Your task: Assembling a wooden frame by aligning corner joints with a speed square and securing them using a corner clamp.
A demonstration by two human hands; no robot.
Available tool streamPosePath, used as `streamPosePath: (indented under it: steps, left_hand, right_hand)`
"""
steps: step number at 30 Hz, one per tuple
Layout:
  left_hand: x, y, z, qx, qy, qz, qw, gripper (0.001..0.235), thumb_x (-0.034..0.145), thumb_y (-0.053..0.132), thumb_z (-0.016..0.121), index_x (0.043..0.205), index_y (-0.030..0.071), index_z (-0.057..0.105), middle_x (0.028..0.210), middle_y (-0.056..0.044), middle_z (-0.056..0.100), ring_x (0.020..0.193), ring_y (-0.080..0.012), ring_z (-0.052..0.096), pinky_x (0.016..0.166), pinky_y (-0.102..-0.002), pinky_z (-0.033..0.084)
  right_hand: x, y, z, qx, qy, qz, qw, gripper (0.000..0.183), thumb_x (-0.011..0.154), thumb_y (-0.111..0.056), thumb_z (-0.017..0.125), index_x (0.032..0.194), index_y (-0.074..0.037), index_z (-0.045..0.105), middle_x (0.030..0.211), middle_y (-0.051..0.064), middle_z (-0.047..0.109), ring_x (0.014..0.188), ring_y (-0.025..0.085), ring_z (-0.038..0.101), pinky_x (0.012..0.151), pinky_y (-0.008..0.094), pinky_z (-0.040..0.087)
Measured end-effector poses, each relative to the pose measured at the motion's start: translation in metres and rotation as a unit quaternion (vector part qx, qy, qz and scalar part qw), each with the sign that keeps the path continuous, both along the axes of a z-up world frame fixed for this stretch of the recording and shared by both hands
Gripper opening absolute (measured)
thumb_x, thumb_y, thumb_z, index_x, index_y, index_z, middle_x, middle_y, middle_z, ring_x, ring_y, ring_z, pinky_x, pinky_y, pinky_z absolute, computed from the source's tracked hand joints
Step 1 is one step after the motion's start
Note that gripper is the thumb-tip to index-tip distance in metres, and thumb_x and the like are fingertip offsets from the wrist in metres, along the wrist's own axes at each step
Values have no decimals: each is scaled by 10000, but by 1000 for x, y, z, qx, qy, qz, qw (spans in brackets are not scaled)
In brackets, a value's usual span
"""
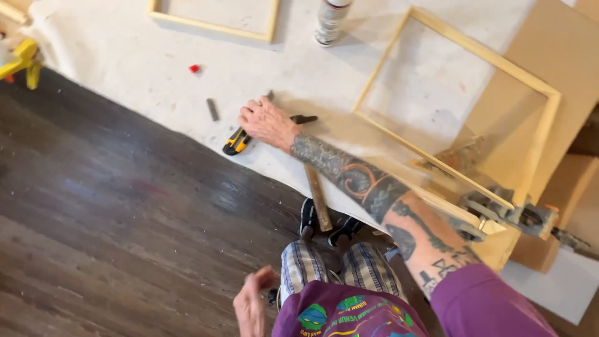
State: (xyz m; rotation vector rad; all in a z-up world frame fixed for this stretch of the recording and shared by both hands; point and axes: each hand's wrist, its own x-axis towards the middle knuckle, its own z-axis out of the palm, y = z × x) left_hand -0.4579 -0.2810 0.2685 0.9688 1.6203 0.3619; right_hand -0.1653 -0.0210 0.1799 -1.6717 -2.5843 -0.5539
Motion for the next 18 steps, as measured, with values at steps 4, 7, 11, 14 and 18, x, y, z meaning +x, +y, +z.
streamPosePath:
  steps: [4, 7, 11, 14, 18]
  left_hand:
    - [80, 57, 19, 57, -42, -132, 989, 296, 904, 233, 683, 1110, 61, 808, 987, -77, 852, 927, -120, 765, 839, -256, 604]
    - [157, 105, 21, 154, -107, -237, 953, 210, 934, 201, 674, 1025, 60, 800, 1011, -39, 809, 948, -91, 694, 857, -259, 544]
    - [268, 156, 19, 217, -166, -332, 903, 335, 1032, 178, 603, 1255, -61, 679, 1142, -340, 703, 1091, -495, 675, 942, -563, 542]
    - [335, 181, -22, 293, -161, -369, 867, 482, 1021, 162, 646, 1390, -132, 547, 1292, -394, 613, 1196, -546, 594, 974, -597, 522]
    - [381, 208, -103, 279, -134, -397, 864, 562, 1015, 220, 745, 1416, -103, 518, 1293, -355, 616, 1161, -500, 629, 924, -558, 551]
  right_hand:
    - [26, -80, 86, -99, 358, -77, 925, 542, 894, -192, 787, 1379, -89, 568, 1367, 122, 588, 1245, 305, 567, 1029, 450, 460]
    - [121, -204, 104, -24, 551, -214, 806, 313, 958, -171, 737, 1256, -97, 680, 1282, 104, 673, 1224, 281, 620, 1126, 407, 423]
    - [315, -405, 75, 103, 572, -453, 677, 336, 1020, -198, 705, 1304, -59, 591, 1166, 141, 625, 1175, 280, 607, 1050, 433, 457]
    - [397, -513, 41, 116, 419, -671, 601, 415, 1046, -439, 680, 1362, -173, 632, 1214, 111, 690, 1116, 239, 682, 932, 402, 537]
    - [392, -524, 49, 90, 700, -589, 394, 503, 1063, -424, 658, 1439, -111, 540, 1262, 175, 689, 1140, 270, 711, 920, 382, 577]
